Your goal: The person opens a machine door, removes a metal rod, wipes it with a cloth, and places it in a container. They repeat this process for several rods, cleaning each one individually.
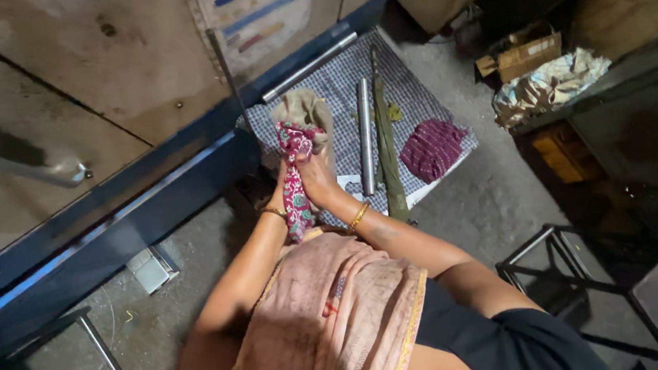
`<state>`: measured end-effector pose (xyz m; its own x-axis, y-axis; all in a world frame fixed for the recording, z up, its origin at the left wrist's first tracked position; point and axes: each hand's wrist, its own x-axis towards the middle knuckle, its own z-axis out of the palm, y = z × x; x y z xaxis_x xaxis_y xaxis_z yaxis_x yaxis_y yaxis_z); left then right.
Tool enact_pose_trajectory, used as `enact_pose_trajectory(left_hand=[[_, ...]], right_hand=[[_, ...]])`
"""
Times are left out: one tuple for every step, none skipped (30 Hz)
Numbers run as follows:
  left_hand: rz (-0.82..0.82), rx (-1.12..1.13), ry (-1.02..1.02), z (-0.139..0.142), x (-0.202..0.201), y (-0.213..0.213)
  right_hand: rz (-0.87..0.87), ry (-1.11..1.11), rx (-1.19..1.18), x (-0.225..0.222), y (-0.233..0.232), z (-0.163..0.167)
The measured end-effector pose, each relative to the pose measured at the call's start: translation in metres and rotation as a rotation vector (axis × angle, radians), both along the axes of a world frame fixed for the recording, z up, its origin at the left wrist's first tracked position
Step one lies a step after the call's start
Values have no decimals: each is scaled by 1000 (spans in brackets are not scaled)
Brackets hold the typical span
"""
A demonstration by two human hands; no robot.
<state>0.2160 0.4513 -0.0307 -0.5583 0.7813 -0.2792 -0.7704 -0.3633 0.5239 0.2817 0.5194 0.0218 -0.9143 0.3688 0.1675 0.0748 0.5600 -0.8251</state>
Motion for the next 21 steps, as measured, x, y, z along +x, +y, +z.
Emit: enact_pose_trajectory(left_hand=[[12,-16,15,0,1,3],[60,-54,122,0,0,5],[78,-51,89,1,-2,8],[96,-50,52,2,-4,11],[116,-50,15,2,-5,11],[119,-82,-3,7,-4,9],[110,-98,-14,14,-6,6],[91,-103,-6,23,-9,-1],[69,-88,12,35,-15,-8],[44,-68,34,47,-21,-16],[31,-49,58,61,-27,-22],[28,-32,95,76,-33,-28],[33,-19,126,90,-39,-33],[43,-7,149,103,-39,-38],[62,3,169,115,-37,-43],[78,19,187,125,-36,-48],[100,35,204,134,-33,-54],[117,47,224,142,-27,-60],[133,58,245,148,-24,-65],[150,67,270,154,-21,-69],[166,72,299,159,-16,-71]], right_hand=[[12,-53,4,3,0,-7],[7,-9,118,1,2,-11],[4,37,232,0,5,-14],[3,78,345,-1,8,-14],[88,124,380,1,14,-13],[175,168,411,5,23,-11],[264,210,441,12,33,-9],[336,157,296,20,47,-6],[408,105,151,29,65,-4],[481,52,6,39,81,-4],[318,63,-44,51,90,-8],[155,76,-94,60,97,-14],[-61,-72,-66,65,104,-21],[-277,-228,-40,71,109,-31],[-326,-373,138,79,114,-41],[-372,-513,320,84,117,-51],[-410,-514,327,91,114,-60],[-448,-515,333,100,110,-68],[-487,-515,340,105,108,-74],[-504,-523,295,106,106,-79],[-519,-533,249,106,104,-81]])
